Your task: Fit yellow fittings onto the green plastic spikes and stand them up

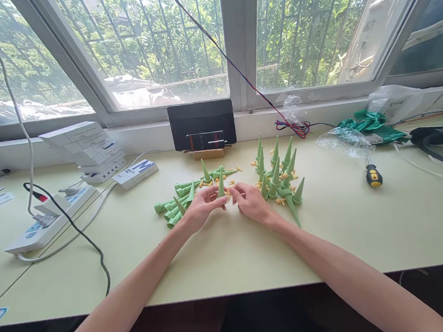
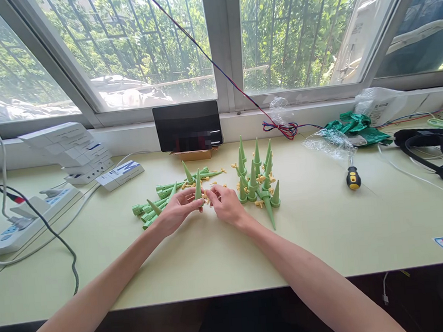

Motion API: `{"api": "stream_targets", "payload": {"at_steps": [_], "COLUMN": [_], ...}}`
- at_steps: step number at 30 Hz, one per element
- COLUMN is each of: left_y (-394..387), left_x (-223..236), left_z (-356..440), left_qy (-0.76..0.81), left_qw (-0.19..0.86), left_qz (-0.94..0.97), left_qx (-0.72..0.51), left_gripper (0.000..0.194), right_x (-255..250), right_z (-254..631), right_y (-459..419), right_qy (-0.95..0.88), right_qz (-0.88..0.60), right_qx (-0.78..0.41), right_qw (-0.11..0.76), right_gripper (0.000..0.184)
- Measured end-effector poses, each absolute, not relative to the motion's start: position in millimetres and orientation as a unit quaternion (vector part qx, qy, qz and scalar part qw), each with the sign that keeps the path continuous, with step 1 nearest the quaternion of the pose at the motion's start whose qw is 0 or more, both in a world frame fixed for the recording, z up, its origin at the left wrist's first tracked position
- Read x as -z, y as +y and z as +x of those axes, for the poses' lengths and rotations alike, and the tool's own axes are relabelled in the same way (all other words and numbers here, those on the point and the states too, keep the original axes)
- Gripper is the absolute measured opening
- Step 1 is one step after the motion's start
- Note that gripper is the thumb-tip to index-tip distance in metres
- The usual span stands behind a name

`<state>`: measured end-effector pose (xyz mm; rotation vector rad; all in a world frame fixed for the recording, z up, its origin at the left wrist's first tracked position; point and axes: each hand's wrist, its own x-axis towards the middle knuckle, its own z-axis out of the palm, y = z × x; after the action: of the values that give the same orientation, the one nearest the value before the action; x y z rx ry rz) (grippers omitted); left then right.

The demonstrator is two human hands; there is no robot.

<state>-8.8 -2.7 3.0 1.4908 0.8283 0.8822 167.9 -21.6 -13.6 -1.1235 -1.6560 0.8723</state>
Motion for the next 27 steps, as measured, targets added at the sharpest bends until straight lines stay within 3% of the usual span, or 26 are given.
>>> {"api": "stream_targets", "payload": {"at_steps": [6, 27], "left_y": [-0.6, 0.9], "left_x": [-0.3, -4.1], "left_z": [-10.6, -15.2], "left_qy": [0.364, 0.379], "left_qw": [0.578, 0.581], "left_qz": [0.618, 0.628], "left_qx": [-0.389, -0.353], "left_gripper": [0.036, 0.030], "right_x": [18.2, 20.8], "right_z": [168.9, 169.1], "right_y": [-20.4, -19.9], "right_qy": [-0.677, -0.682], "right_qz": [-0.427, -0.408], "right_qx": [-0.375, -0.385], "right_qw": [0.467, 0.469], "right_gripper": [0.029, 0.028]}}
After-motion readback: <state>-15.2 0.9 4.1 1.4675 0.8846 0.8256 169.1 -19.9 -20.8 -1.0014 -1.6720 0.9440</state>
